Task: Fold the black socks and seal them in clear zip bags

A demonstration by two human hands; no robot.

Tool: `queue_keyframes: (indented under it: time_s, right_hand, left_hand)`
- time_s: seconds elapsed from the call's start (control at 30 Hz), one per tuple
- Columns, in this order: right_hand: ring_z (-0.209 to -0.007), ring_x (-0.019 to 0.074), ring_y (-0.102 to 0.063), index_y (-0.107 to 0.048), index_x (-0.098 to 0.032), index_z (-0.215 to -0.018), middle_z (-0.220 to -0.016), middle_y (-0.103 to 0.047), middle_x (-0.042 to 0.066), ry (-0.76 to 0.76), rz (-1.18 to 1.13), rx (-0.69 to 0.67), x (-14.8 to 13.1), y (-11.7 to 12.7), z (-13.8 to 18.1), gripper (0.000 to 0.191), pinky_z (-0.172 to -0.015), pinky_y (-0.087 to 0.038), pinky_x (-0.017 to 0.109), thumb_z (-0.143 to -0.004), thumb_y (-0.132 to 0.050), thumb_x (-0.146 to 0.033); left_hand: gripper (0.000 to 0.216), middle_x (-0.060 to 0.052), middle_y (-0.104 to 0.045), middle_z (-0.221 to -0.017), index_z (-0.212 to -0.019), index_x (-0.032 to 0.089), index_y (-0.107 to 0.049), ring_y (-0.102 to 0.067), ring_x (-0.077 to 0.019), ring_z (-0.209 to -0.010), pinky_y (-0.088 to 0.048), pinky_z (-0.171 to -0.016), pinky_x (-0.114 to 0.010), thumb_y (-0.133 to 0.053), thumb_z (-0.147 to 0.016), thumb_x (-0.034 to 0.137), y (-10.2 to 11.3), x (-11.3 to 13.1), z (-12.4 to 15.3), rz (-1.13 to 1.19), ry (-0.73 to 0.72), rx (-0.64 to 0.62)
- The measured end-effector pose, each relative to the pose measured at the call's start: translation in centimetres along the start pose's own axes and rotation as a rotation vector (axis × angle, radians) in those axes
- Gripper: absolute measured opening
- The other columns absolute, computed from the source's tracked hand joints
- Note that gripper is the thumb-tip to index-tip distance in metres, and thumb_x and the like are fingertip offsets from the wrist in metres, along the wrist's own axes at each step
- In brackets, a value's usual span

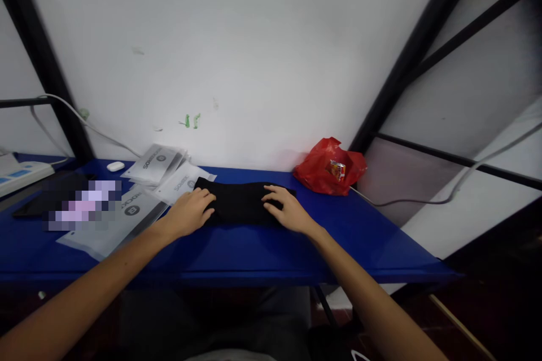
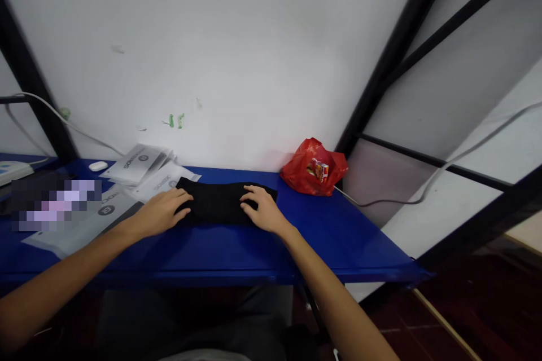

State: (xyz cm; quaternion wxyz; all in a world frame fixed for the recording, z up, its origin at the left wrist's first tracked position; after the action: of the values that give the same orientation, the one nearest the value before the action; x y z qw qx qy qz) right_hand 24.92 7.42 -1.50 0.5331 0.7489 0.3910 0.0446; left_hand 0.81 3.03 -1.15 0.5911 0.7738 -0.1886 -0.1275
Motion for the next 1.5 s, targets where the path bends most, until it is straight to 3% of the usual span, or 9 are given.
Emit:
queue_keyframes:
  time_s: [0.13, 0.37, 0.6, 0.83, 1.07, 1.17, 1.27, 1.37, 1.5]
  right_hand:
    - [-0.132, 0.0314, -0.033, -0.066, -0.022, -0.103, -0.138, -0.044, 0.012, 0.013, 0.114, -0.196, -0.4, -0.3, 2.0, 0.039, -0.107, -0.024, 0.053, -0.071, -0.068, -0.044]
    - [-0.127, 0.0274, -0.041, -0.065, -0.019, -0.103, -0.132, -0.051, 0.013, 0.058, 0.195, -0.158, 0.2, -0.8, 2.6, 0.027, -0.105, -0.031, 0.05, -0.078, -0.056, -0.018]
    - [-0.122, 0.0243, -0.047, -0.066, -0.02, -0.09, -0.126, -0.056, 0.01, 0.021, 0.044, -0.152, -1.1, 1.4, 2.4, 0.015, -0.102, -0.038, 0.044, -0.078, -0.058, -0.022]
    - [-0.113, 0.0225, -0.054, -0.068, -0.02, -0.09, -0.123, -0.06, 0.006, -0.101, -0.129, -0.279, -1.7, 3.6, 0.7, 0.018, -0.1, -0.039, 0.04, -0.08, -0.056, -0.028]
    - [-0.093, 0.0233, -0.064, -0.069, -0.019, -0.095, -0.099, -0.071, 0.005, -0.329, -0.203, -0.226, 2.0, 1.9, -3.1, 0.025, -0.088, -0.049, 0.038, -0.079, -0.057, -0.034]
    - [-0.1, 0.0254, -0.061, -0.069, -0.018, -0.093, -0.103, -0.068, 0.008, -0.383, 0.023, 0.006, 2.2, 1.0, -3.7, 0.021, -0.091, -0.047, 0.04, -0.079, -0.057, -0.027]
    - [-0.12, 0.026, -0.047, -0.063, -0.016, -0.11, -0.129, -0.053, 0.012, -0.238, 0.21, 0.196, -0.4, -0.6, -3.0, 0.031, -0.101, -0.037, 0.044, -0.083, -0.048, -0.021]
    - [-0.128, 0.0237, -0.04, -0.052, -0.017, -0.126, -0.137, -0.046, 0.011, -0.04, 0.185, 0.055, -3.0, -3.5, -1.9, 0.042, -0.107, -0.03, 0.043, -0.09, -0.04, -0.032]
    - [-0.135, 0.0261, -0.027, -0.038, -0.017, -0.138, -0.145, -0.034, 0.012, -0.084, 0.169, -0.167, -2.1, -5.5, -0.6, 0.058, -0.109, -0.023, 0.047, -0.092, -0.029, -0.051]
  left_hand:
    - [0.036, -0.009, -0.06, -0.112, -0.115, 0.018, -0.056, -0.053, -0.0247, -0.104, -0.042, -0.085, -0.035, -0.049, -0.084, 0.036, -0.6, -0.1, 1.6, 0.036, 0.006, -0.146]
    - [0.028, -0.008, -0.063, -0.102, -0.099, 0.016, -0.06, -0.056, -0.0224, -0.099, -0.042, -0.083, -0.035, -0.039, -0.082, 0.008, -0.7, 0.0, 1.9, -0.081, -0.008, -0.167]
    - [0.026, -0.006, -0.063, -0.097, -0.094, 0.019, -0.059, -0.057, -0.0208, -0.092, -0.043, -0.08, -0.034, -0.035, -0.085, 0.018, 2.2, -0.6, 2.4, 0.094, 0.027, -0.052]
    - [0.027, -0.005, -0.065, -0.092, -0.091, 0.02, -0.061, -0.059, -0.0194, -0.08, -0.043, -0.071, -0.03, -0.04, -0.083, 0.035, 4.4, -2.4, 1.5, 0.348, 0.138, -0.144]
    - [0.022, -0.006, -0.066, -0.089, -0.087, 0.017, -0.06, -0.061, -0.0197, -0.08, -0.044, -0.07, -0.028, -0.044, -0.081, 0.029, 1.7, -5.5, -2.5, 0.358, 0.276, -0.092]
    - [0.029, -0.012, -0.063, -0.104, -0.106, 0.013, -0.057, -0.057, -0.023, -0.098, -0.043, -0.082, -0.031, -0.04, -0.083, 0.021, 0.9, -5.5, -3.1, 0.148, 0.375, 0.059]
    - [0.037, -0.015, -0.058, -0.115, -0.119, 0.011, -0.051, -0.052, -0.0259, -0.108, -0.04, -0.089, -0.036, -0.033, -0.086, 0.016, 0.3, -3.2, -2.9, -0.073, 0.296, 0.145]
    - [0.039, -0.015, -0.054, -0.123, -0.122, 0.011, -0.05, -0.048, -0.0281, -0.113, -0.037, -0.094, -0.041, -0.034, -0.089, 0.025, -1.5, -1.3, -2.4, -0.116, 0.204, 0.042]
    - [0.047, -0.016, -0.044, -0.136, -0.13, 0.012, -0.043, -0.037, -0.0303, -0.126, -0.029, -0.101, -0.051, -0.028, -0.092, 0.035, -4.0, -1.5, -1.8, -0.077, 0.26, -0.098]
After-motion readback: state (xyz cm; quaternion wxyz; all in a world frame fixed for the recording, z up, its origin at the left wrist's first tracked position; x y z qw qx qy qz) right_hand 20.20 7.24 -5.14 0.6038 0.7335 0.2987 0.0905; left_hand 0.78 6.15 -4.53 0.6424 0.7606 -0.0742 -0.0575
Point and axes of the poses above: each hand's wrist, its own z-axis away from the middle knuckle, its own y-axis out of the back of the hand, x = y × z, the point moved 5 cm from there along -z, towards the middle knuckle
